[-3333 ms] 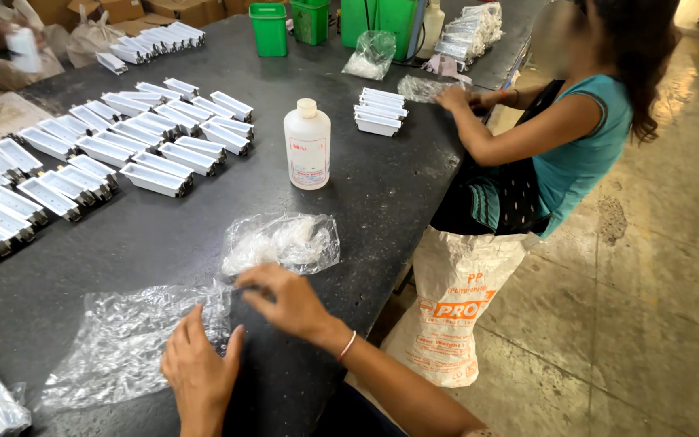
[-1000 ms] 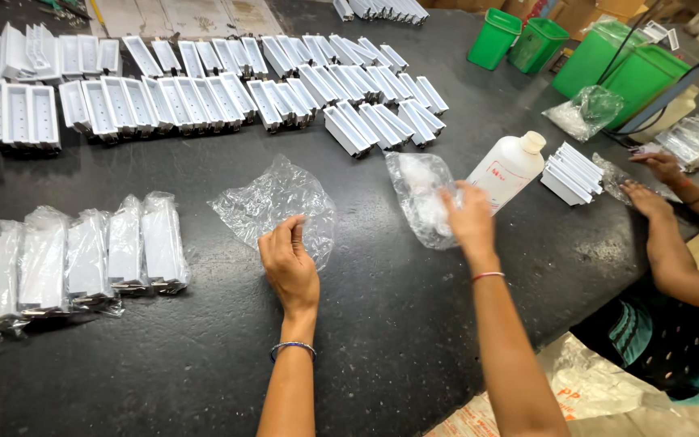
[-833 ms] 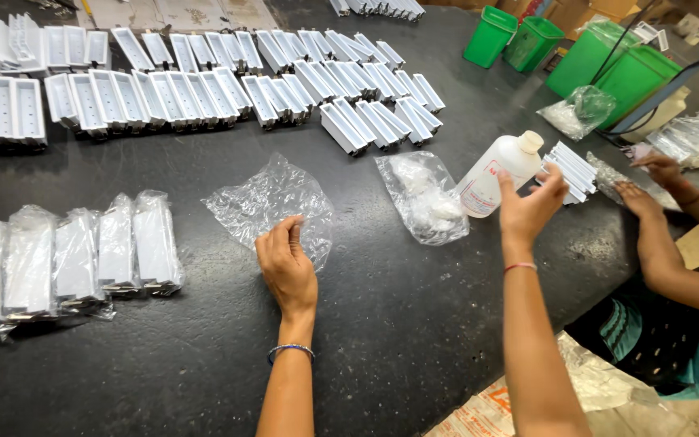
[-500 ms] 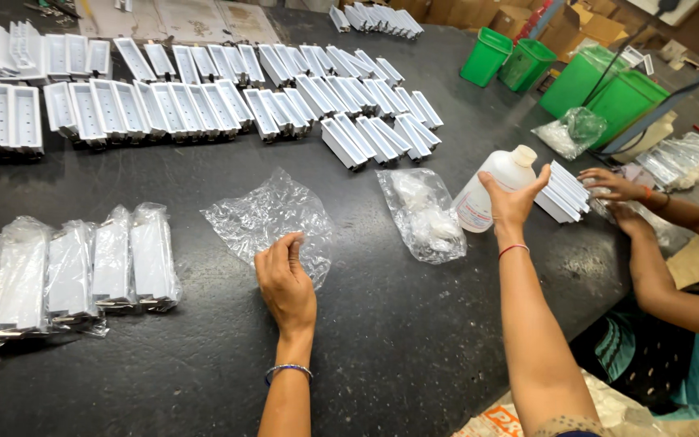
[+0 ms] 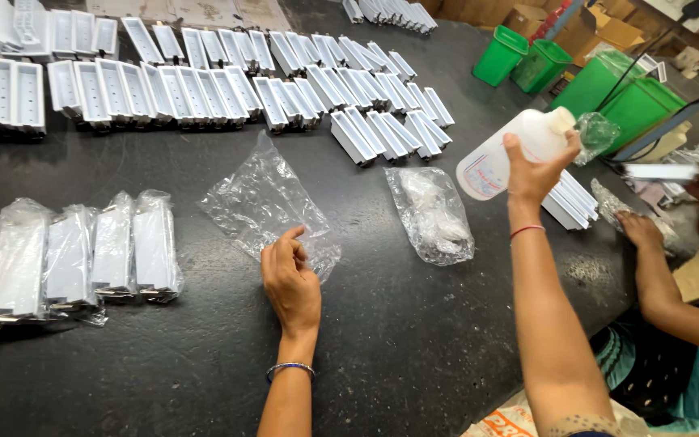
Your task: The person wraps small white rectangular components in clear plastic wrap by hand. They pick up a component, place it on a sheet of plastic, fold the plastic around it, and set the wrapped item aside. The process repeats with multiple components on a workbench.
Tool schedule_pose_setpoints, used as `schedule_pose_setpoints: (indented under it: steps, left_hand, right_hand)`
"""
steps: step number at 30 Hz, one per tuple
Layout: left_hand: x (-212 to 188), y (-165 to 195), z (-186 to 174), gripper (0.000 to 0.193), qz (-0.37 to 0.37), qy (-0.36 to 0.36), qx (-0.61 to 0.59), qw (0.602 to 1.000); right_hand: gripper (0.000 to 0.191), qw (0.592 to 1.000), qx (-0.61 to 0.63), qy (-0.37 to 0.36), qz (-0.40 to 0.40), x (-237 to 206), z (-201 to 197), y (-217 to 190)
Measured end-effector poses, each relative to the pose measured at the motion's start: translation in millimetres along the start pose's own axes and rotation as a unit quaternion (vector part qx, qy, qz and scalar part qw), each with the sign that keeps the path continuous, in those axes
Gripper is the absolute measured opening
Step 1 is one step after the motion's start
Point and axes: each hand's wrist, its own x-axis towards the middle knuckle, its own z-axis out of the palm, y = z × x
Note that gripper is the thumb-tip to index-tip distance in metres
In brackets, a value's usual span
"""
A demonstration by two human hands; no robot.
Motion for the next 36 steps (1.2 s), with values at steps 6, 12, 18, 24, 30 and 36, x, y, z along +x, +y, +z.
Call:
schedule_pose_setpoints:
  steps: [6,12,18,24,30,36]
  left_hand:
    - [1,0,-1,0.024,0.041,0.051,0.002,0.998]
    - [0,0,1,0.023,-0.043,0.014,-0.010,0.999]
    - [2,0,-4,0.024,0.034,0.090,0.020,0.995]
    - [2,3,-1,0.047,0.044,0.070,0.061,0.995]
    - [6,5,-2,0.056,0.048,0.035,0.069,0.996]
    - [6,10,-3,0.065,0.025,0.007,0.081,0.996]
  right_hand:
    - [0.092,0.985,-0.168,-0.015,-0.025,-43,27,4]
    - [0.092,0.986,-0.164,-0.020,-0.018,-56,12,15]
    - [0.090,0.964,-0.239,0.001,-0.118,-41,1,-10]
    - [0.030,0.963,-0.117,-0.149,-0.191,-56,72,-61]
    - [0.031,0.905,-0.238,-0.320,-0.148,-107,165,-69]
    - [0.025,0.872,-0.340,-0.328,-0.127,-113,186,-49]
